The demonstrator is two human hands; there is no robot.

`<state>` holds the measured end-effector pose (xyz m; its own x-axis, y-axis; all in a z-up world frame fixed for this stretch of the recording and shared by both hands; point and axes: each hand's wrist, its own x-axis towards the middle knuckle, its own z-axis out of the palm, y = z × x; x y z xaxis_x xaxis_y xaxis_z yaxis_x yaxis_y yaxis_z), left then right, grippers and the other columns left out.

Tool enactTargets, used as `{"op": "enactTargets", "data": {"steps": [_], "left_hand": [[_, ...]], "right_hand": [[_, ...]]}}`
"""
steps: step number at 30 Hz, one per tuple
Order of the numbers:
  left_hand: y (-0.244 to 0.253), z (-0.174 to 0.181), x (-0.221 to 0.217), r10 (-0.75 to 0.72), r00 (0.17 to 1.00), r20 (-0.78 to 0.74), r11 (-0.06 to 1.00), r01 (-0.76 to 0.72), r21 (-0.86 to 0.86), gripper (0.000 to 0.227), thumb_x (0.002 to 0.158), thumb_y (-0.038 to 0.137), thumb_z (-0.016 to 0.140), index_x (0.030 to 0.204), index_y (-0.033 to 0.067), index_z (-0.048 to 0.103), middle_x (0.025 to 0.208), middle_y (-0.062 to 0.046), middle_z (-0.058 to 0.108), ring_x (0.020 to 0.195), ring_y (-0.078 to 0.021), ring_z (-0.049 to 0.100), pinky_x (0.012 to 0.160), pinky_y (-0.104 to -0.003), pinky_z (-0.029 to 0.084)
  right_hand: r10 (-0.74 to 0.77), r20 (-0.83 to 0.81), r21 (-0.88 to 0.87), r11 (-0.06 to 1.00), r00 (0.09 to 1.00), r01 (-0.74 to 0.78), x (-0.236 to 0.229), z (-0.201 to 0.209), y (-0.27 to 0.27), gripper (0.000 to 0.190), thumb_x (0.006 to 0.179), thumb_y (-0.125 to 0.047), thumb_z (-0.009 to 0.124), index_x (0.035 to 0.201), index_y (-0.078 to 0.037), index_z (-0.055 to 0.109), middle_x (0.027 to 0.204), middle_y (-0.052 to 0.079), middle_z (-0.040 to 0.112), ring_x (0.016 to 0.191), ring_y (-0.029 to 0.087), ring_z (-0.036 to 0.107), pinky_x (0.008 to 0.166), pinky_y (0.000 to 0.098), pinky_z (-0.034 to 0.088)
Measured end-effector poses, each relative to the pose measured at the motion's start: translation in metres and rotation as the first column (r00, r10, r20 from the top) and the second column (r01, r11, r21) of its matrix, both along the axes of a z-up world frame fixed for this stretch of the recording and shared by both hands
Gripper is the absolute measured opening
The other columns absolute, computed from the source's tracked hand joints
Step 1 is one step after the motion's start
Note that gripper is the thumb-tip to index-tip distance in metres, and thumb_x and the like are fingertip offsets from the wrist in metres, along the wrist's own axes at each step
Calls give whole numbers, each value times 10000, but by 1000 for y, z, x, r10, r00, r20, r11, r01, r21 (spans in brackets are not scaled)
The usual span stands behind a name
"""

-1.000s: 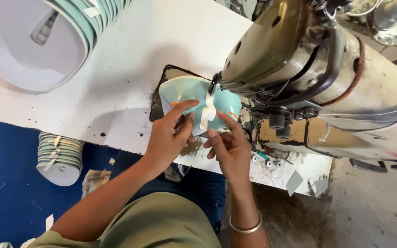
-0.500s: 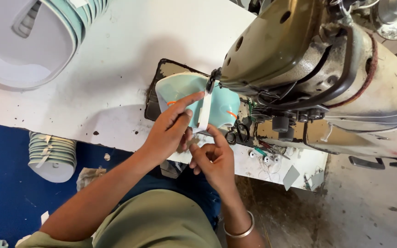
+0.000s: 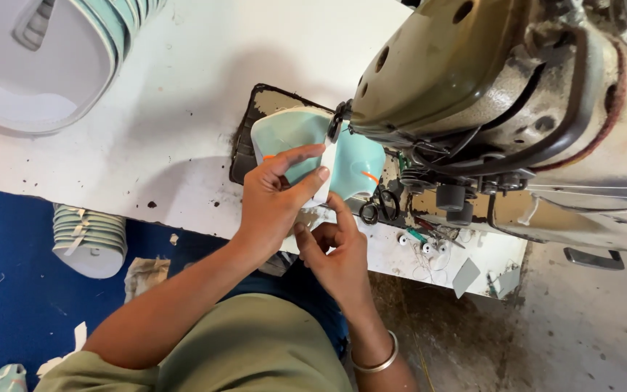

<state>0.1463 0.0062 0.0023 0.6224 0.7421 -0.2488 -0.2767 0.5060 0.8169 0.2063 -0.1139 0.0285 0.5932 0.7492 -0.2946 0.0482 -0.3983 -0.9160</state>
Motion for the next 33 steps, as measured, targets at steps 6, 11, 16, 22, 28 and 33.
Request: {"op": "enactTargets", "data": {"steps": [6, 11, 16, 22, 28, 33], "left_hand": [[-3, 0, 2, 32, 994, -106, 995, -22, 102, 318, 928, 80, 767, 1244, 47, 747, 933, 33, 689, 709, -2, 555, 595, -200, 441], [-2, -3, 3, 26, 996, -80, 998, -21, 62, 307, 915, 71, 769, 1219, 31, 741, 873, 36, 690, 673, 4, 570, 557, -201, 455], [9, 0, 1, -1, 994, -111, 976, 25, 218, 315, 920, 74, 770, 1231, 38, 735, 940, 59, 714, 755, 28, 589, 647, -173, 497], [18, -4, 2, -38, 986, -163, 961, 81, 264, 327, 932, 90, 764, 1254, 40, 738, 891, 68, 669, 719, 23, 533, 621, -171, 442], [32, 7, 10, -47, 979, -200, 941, 111, 321, 355, 922, 120, 763, 1266, 41, 722, 911, 72, 661, 722, 21, 540, 627, -173, 458], [46, 10, 18, -50, 968, -246, 917, 142, 373, 369, 915, 141, 774, 1269, 55, 716, 938, 79, 631, 736, 27, 583, 626, -175, 491]], "right_hand": [[6, -31, 47, 999, 999, -5, 3, -9, -5, 648, 919, -73, 727, 1490, -3, 429, 630, 3, 653, 534, 41, 587, 494, 202, 447], [14, -91, 129, 992, 996, -3, 12, -17, -12, 599, 924, -61, 744, 1466, 5, 497, 686, 37, 690, 566, 79, 630, 528, 212, 489], [-170, 364, 332, 942, 916, 43, 37, 3, -12, 528, 959, -93, 788, 1430, -21, 561, 1038, 93, 731, 827, 119, 663, 729, 261, 538], [-131, 560, 195, 981, 818, 24, 63, 11, 4, 400, 926, -155, 806, 1287, -23, 700, 1394, 143, 676, 1289, 221, 610, 1107, 377, 463], [-155, 402, 207, 975, 902, 75, 74, 2, 11, 376, 954, -166, 790, 1283, -3, 709, 1375, 126, 666, 1303, 206, 582, 1122, 351, 436], [-204, 161, 196, 966, 966, 171, 86, -2, 22, 413, 928, -186, 798, 1268, 26, 700, 1207, 65, 682, 1054, 128, 622, 948, 285, 507]]}}
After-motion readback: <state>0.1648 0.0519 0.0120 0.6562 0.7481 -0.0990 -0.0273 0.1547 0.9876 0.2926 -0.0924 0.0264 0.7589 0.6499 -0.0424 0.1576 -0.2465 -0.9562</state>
